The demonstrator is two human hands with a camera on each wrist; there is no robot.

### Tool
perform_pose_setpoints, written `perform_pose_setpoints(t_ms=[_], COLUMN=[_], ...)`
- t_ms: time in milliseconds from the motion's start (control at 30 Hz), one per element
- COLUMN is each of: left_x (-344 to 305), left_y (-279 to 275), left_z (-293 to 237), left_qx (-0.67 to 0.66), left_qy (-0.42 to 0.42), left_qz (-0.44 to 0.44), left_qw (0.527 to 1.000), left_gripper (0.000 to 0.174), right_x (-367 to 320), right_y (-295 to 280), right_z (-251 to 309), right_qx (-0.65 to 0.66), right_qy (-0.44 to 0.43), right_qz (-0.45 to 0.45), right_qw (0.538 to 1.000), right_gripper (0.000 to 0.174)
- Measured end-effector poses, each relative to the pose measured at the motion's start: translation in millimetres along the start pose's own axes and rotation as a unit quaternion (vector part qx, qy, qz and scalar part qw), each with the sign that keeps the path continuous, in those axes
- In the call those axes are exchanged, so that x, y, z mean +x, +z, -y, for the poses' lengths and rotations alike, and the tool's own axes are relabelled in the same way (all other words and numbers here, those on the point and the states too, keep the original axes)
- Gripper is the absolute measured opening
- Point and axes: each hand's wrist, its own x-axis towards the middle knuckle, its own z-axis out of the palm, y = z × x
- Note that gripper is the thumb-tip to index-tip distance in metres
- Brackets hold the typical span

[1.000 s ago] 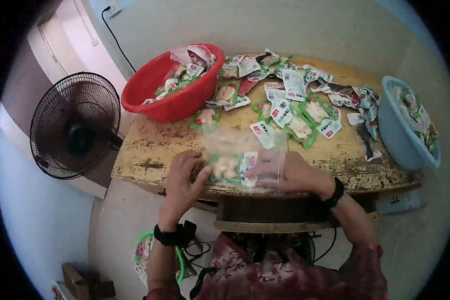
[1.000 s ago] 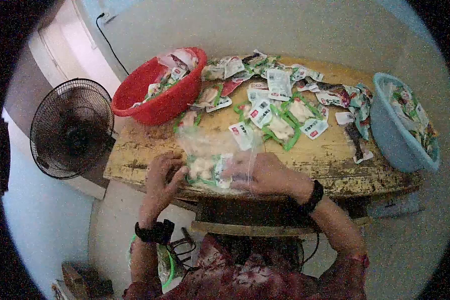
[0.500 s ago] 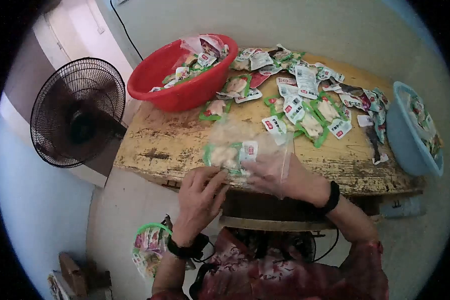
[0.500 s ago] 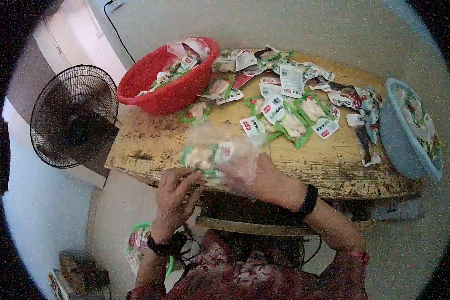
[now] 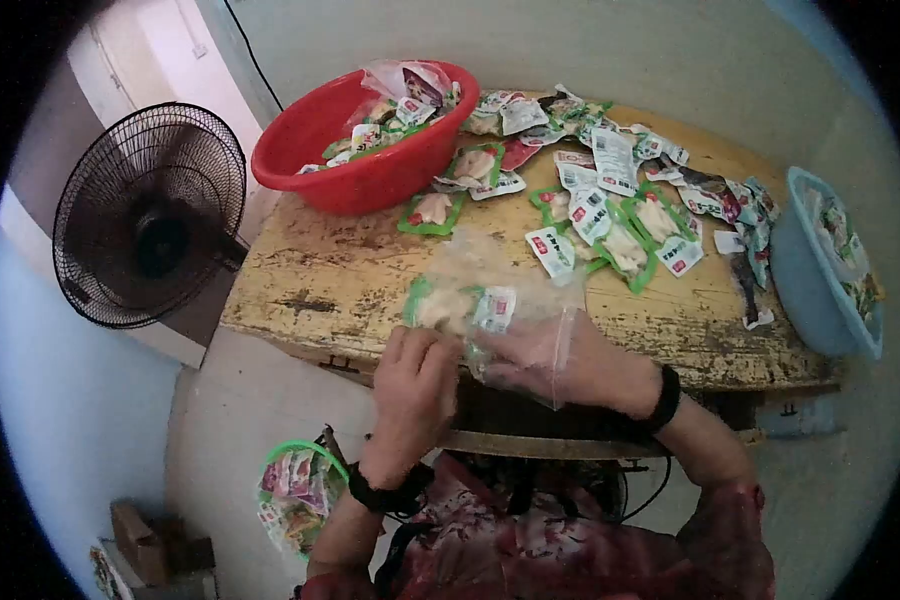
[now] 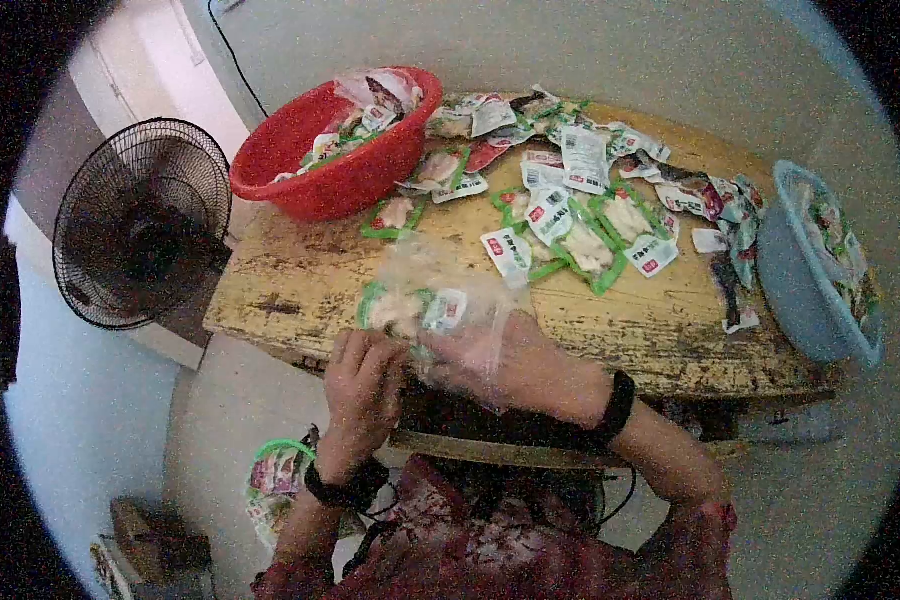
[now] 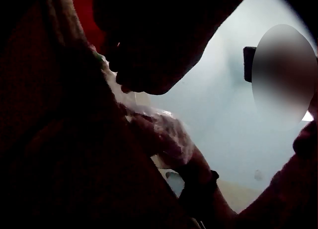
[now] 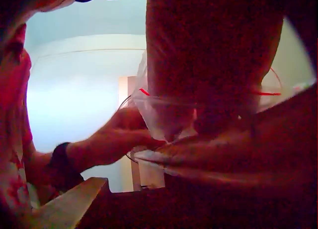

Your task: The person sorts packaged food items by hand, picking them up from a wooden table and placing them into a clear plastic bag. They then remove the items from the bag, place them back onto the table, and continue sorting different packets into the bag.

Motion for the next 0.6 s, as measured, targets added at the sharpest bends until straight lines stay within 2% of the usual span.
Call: perform_pose_setpoints(t_ms=[133, 200, 333, 433, 533, 600], left_x=[13, 9, -5, -13, -13, -4], left_y=[-7, 1, 0, -10, -24, -29], left_z=[-18, -13, -9, -3, 6, 10], left_qx=[-0.005, -0.015, -0.023, -0.014, -0.023, -0.022], left_qy=[0.047, 0.026, 0.025, -0.068, -0.138, -0.099], left_qz=[0.006, -0.012, 0.007, 0.049, -0.027, -0.072], left_qw=[0.999, 0.999, 0.999, 0.996, 0.99, 0.992], left_gripper=[0.029, 0.026, 0.025, 0.024, 0.026, 0.031], right_x=[5, 9, 11, 13, 14, 15], right_y=[4, 5, 9, 4, 1, -7], right_z=[4, 2, 12, 17, 14, 13], right_qx=[-0.02, -0.019, -0.018, -0.024, 0.016, 0.075], right_qy=[0.009, 0.023, 0.068, 0.065, 0.069, 0.069], right_qz=[0.04, 0.081, 0.045, 0.026, 0.04, 0.057], right_qw=[0.999, 0.996, 0.996, 0.997, 0.997, 0.993], right_gripper=[0.034, 0.036, 0.041, 0.043, 0.046, 0.047])
